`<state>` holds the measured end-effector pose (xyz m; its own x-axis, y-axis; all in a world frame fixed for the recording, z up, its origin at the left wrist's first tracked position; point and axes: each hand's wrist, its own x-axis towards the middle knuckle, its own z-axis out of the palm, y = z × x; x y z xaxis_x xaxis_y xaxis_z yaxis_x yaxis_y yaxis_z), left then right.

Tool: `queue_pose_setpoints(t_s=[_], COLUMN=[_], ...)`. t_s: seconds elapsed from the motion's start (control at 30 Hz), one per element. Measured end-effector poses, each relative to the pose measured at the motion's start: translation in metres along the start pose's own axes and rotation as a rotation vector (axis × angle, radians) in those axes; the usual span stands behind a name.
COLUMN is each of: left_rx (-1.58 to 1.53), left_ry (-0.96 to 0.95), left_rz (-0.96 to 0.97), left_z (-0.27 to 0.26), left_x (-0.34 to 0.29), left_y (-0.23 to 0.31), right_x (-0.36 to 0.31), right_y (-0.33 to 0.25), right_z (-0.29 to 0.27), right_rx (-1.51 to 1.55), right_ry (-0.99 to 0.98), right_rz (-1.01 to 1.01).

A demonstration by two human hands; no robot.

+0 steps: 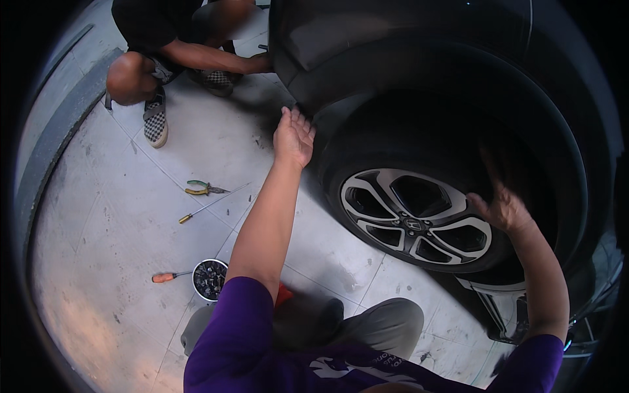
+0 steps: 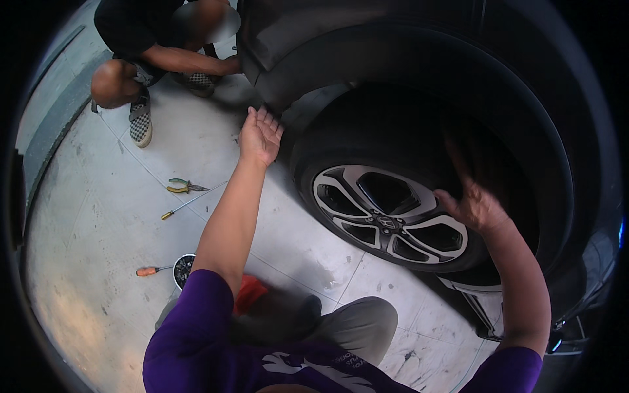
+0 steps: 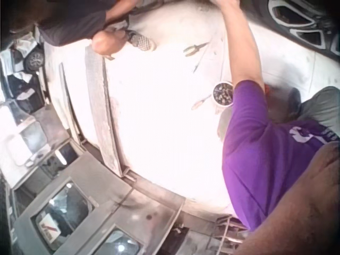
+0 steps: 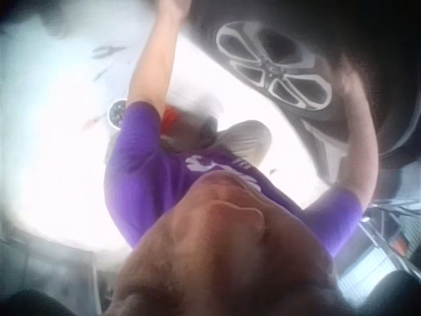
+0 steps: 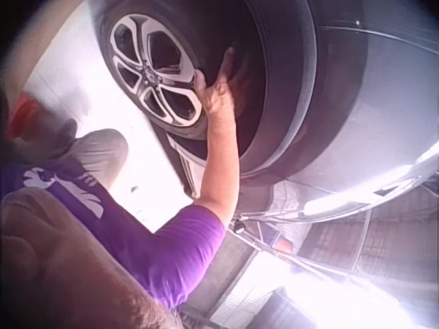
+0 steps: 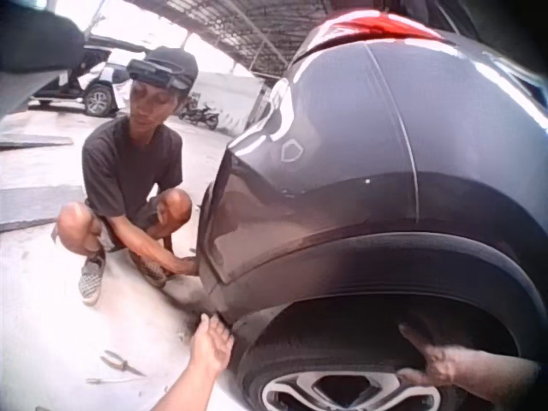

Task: The person picks up a set of hex keys, selects one, and uses it along with a screwdriver to remove fasteners from a car's rear bumper and wheel well.

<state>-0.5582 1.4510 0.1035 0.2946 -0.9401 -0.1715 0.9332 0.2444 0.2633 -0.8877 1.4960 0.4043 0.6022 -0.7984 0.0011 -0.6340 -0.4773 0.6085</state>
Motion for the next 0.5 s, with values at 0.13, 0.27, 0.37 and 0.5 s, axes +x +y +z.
queue_pose_setpoints(t_s=[0.13, 0.27, 0.37, 0.5], left_rx=[-0.062, -0.186, -0.273, -0.302], left_ry=[0.002, -0.079, -0.141, -0.089], left_rz=[0.043, 0.068, 0.043, 0.034], left_z=[0.004, -0.006, -0.010, -0.007], left_x=[0.024, 0.042, 0.062, 0.071], left_y=[0.007, 0.002, 0.001, 0.002], right_x=[0.004, 0.010, 0.011, 0.008], right_y=[-0.005, -0.004, -0.006, 0.000], right_z=[-0.002, -0.007, -0.010, -0.006], right_rx=[-0.032, -0.059, -0.099, -0.105], right_ry=[-0.021, -0.025, 0.008, 0.035], right_rz=[0.010, -0.050, -0.087, -0.106])
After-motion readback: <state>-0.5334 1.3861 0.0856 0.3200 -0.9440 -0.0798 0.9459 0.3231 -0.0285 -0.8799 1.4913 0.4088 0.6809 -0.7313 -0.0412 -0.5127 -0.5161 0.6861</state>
